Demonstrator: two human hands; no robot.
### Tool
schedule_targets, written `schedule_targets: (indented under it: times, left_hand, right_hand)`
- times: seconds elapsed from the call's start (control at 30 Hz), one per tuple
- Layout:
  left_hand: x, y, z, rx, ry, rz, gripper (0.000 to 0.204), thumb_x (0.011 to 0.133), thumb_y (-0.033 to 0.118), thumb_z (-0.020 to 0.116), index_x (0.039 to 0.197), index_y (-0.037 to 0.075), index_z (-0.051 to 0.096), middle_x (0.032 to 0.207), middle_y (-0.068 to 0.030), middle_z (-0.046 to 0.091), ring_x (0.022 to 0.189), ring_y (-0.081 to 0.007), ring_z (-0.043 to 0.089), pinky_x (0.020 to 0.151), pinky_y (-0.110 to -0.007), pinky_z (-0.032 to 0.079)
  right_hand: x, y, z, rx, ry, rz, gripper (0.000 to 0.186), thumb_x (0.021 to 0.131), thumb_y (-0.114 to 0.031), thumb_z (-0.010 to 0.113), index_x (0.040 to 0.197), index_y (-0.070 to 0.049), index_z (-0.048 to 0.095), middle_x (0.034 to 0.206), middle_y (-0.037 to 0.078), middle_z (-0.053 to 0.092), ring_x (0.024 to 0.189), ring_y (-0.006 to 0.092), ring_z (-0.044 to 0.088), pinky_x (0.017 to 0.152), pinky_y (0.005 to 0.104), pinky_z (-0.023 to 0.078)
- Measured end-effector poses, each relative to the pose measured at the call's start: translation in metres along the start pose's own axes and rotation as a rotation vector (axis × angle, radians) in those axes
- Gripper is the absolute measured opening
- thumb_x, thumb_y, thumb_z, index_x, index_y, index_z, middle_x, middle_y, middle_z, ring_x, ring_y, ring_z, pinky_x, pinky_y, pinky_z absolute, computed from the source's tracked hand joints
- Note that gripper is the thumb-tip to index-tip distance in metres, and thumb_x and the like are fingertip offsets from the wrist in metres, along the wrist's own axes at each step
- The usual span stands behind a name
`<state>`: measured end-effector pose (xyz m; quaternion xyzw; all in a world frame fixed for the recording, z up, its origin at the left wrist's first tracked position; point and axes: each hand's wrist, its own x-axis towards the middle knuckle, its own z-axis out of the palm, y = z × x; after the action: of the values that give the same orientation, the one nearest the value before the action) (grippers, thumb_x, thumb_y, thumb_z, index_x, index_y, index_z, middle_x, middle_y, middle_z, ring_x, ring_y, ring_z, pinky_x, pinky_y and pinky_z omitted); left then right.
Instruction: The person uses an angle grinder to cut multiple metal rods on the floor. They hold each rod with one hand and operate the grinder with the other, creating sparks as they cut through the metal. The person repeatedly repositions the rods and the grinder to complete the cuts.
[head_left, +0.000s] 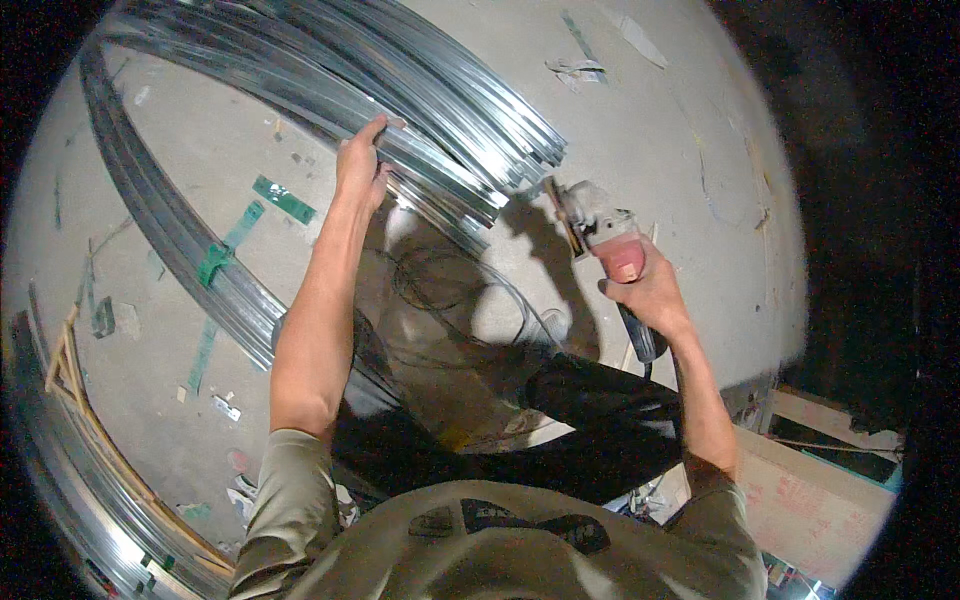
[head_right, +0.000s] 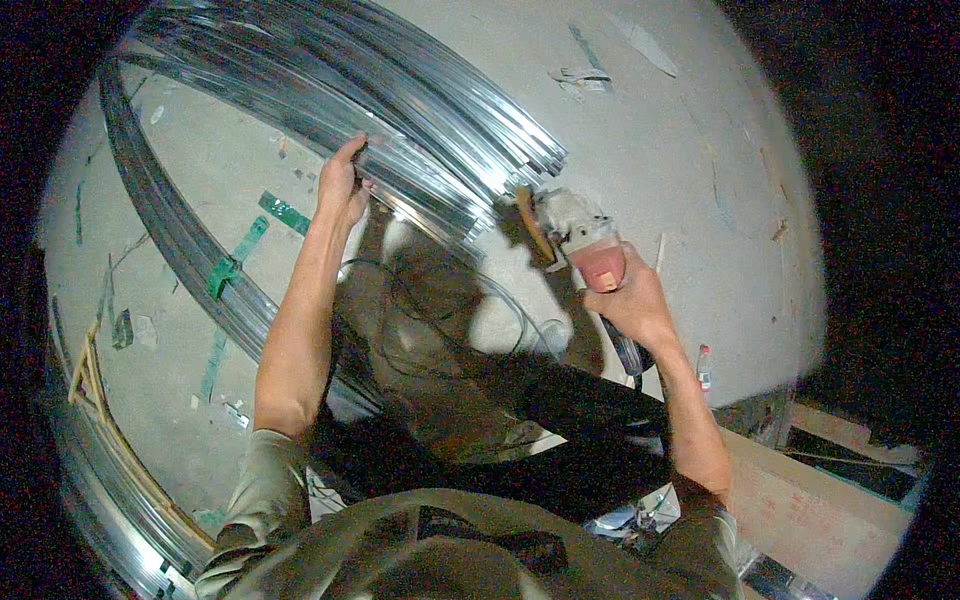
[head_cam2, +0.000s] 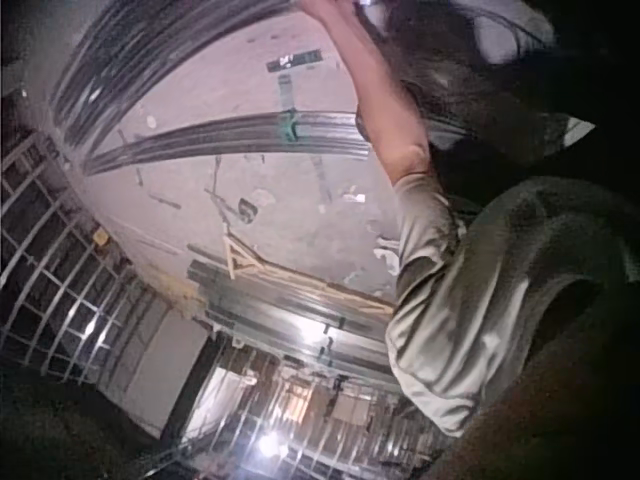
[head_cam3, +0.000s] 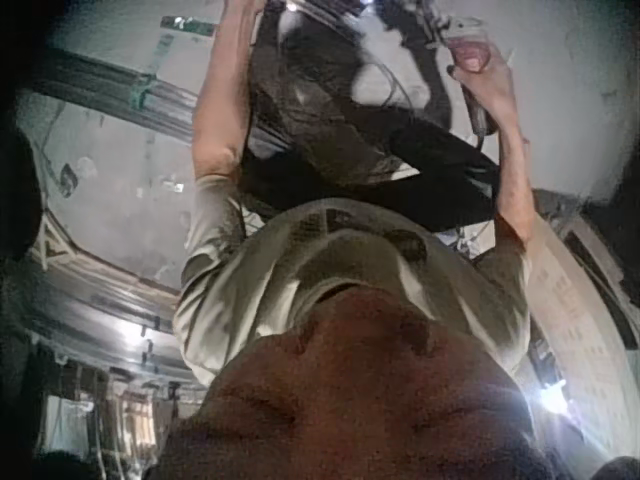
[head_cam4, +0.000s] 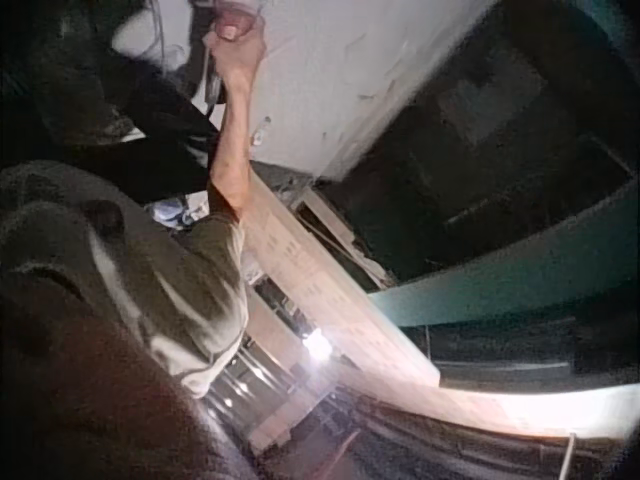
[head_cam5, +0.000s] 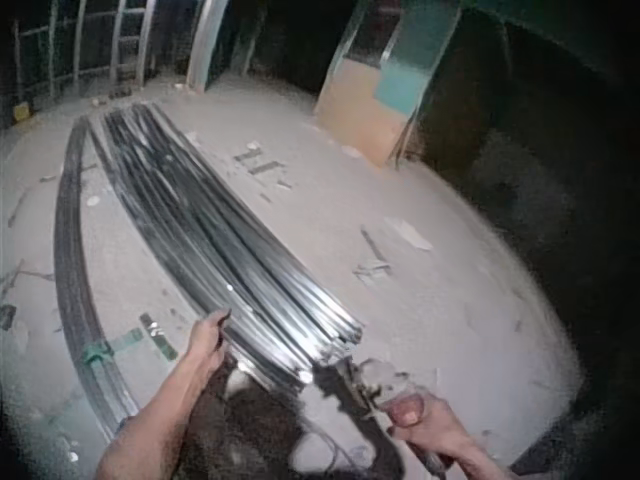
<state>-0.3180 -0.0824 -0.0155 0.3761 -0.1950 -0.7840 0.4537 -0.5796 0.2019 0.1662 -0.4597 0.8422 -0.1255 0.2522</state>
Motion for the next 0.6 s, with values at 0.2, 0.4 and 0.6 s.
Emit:
schedule_targets:
  times: [0.2,0.4,0.6]
  left_hand:
    - [-0.002,-0.01,0.013,0.098,0.078,-0.006,0.027,0.097,0.021,0.063,0.109,-0.004,0.066,0.101,-0.0134,0.074,0.073,-0.0198,0.069,0.06,-0.033,0.052]
    - [-0.007,-0.006,0.019,0.165,0.178,-0.081,0.029,0.098,0.022,0.063,0.113,-0.002,0.064,0.101,-0.0137,0.074,0.081,-0.0217,0.069,0.065,-0.035,0.054]
    - [-0.003,-0.01,0.018,0.034,0.099,-0.053,0.031,0.098,0.023,0.063,0.12,0.0,0.06,0.104,-0.0143,0.074,0.09,-0.022,0.069,0.077,-0.038,0.054]
  right_hand:
    - [-0.002,-0.014,0.007,-0.242,-0.073,0.054,0.068,0.066,-0.018,0.079,0.125,0.004,0.054,0.098,0.026,0.07,0.093,0.0417,0.07,0.084,0.0439,0.055]
    - [-0.002,-0.025,0.011,-0.302,-0.08,0.031,0.067,0.064,-0.019,0.082,0.12,0.002,0.053,0.095,0.029,0.071,0.093,0.0473,0.069,0.083,0.0509,0.057]
    - [0.0,-0.03,0.011,-0.334,-0.113,0.061,0.068,0.066,-0.021,0.079,0.124,0.003,0.053,0.096,0.028,0.071,0.092,0.0452,0.069,0.083,0.047,0.055]
